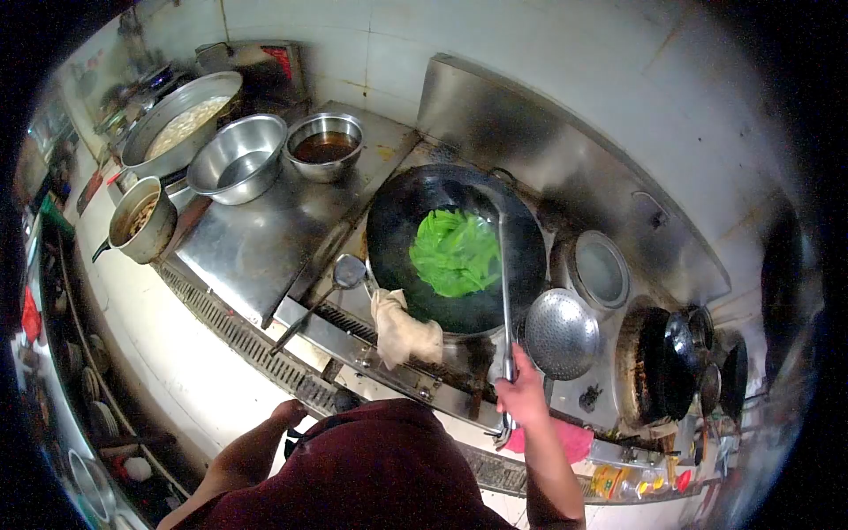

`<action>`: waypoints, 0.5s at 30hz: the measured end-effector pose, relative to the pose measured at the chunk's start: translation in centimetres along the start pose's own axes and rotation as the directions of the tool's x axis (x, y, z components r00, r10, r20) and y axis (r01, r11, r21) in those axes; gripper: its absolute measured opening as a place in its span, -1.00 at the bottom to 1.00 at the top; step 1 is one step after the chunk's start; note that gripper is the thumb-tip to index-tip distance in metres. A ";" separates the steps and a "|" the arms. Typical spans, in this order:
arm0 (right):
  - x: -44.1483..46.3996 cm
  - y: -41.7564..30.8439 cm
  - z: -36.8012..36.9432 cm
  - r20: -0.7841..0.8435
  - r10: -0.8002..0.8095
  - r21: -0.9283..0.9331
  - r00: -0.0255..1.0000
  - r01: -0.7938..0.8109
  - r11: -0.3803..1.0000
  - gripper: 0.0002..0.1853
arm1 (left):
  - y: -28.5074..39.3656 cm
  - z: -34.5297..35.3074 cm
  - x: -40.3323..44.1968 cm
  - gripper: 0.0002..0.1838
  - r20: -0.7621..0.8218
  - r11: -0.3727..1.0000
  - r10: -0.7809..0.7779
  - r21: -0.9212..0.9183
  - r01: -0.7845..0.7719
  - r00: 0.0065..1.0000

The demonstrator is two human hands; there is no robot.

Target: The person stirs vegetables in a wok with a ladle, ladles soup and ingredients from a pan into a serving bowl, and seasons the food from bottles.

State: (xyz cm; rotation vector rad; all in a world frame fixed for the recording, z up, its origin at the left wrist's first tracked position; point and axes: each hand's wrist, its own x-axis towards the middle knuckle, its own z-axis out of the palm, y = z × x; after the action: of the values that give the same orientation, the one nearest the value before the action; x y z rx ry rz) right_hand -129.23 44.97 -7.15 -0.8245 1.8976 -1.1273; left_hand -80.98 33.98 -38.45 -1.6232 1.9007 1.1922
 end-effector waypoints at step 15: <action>2.0 4.2 2.4 -0.005 0.041 -0.242 0.999 -0.041 0.969 -0.29 | -0.4 1.4 0.4 -0.54 -0.062 1.000 0.022 0.007 -0.022 0.998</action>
State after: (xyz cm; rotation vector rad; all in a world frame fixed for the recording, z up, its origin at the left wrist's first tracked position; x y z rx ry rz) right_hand -128.78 44.05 -12.23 -0.9121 2.0697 -0.8808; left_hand -81.06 34.84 -39.66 -1.6583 1.9628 1.1557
